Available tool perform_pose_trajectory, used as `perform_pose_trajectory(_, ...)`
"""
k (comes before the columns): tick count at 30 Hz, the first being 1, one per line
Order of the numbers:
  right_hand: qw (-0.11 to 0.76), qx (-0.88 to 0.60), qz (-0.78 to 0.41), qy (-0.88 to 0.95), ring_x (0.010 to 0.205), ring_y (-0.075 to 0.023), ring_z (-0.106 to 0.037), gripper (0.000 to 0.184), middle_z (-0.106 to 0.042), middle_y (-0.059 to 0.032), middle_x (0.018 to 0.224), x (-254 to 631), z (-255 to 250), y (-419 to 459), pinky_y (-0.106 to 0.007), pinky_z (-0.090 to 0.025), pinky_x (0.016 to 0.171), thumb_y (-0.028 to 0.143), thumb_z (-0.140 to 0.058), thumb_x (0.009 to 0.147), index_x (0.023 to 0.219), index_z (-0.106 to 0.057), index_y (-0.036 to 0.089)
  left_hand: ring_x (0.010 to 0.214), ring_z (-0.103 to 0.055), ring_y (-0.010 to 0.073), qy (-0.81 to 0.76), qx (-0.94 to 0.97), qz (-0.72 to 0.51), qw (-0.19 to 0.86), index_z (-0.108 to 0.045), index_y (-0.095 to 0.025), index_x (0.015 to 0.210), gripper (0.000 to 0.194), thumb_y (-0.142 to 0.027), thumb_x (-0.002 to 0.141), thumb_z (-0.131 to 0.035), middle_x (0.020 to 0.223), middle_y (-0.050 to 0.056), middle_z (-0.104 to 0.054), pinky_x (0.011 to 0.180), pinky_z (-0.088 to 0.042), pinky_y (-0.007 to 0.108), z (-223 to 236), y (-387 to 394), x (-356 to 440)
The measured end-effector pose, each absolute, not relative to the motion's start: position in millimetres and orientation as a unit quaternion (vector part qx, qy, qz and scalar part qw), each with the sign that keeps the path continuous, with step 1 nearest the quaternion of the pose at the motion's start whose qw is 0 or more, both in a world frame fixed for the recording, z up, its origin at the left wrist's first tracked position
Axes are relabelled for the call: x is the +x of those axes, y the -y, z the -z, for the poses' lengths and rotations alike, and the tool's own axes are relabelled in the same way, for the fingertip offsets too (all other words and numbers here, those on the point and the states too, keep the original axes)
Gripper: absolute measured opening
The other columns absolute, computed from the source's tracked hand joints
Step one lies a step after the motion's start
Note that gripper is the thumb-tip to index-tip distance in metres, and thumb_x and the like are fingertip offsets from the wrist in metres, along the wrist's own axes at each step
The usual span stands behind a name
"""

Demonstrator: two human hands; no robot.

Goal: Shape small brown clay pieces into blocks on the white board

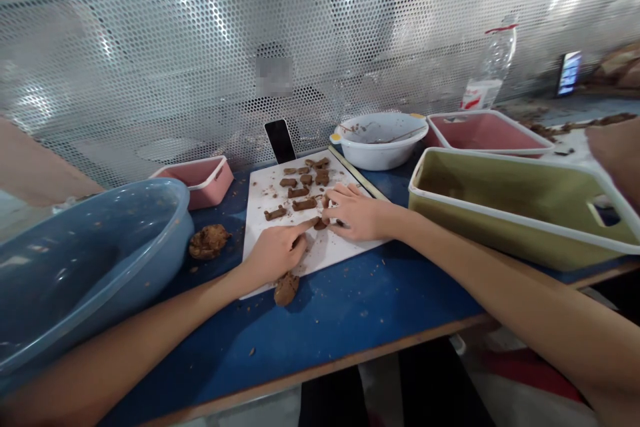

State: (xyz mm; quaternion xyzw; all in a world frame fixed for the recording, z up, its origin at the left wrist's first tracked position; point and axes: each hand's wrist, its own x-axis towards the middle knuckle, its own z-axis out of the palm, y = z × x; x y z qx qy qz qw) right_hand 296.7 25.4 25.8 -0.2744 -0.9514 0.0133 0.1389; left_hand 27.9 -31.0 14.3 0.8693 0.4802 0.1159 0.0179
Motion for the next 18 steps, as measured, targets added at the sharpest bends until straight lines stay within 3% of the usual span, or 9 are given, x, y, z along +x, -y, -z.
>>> perform_pose_trajectory(8,0.157,-0.271,0.005,0.95,0.13,-0.0343,-0.055,0.026,-0.063,-0.0133,0.135,300.5,-32.1,-26.6,-0.058,-0.042,0.119,0.036,-0.056,0.109,0.109,-0.08,0.026,0.074,-0.075,0.0237,-0.521,0.845,-0.122,0.019,-0.066,-0.019,0.157,0.053,-0.028,0.107,-0.051,0.08,0.006,-0.08,0.074,-0.055,0.03,-16.1,33.8,29.2)
perform_pose_trajectory(18,0.142,-0.271,-0.009,0.952,0.132,-0.0362,-0.054,0.027,-0.062,-0.0154,0.135,300.5,-31.9,-24.9,-0.062,-0.043,0.119,0.034,-0.057,0.107,0.116,-0.082,0.026,0.084,-0.079,0.0255,-0.507,0.856,-0.102,0.01,-0.075,-0.021,0.145,0.044,-0.026,0.107,-0.053,0.093,0.01,-0.084,0.081,-0.057,0.032,-16.4,32.2,30.3)
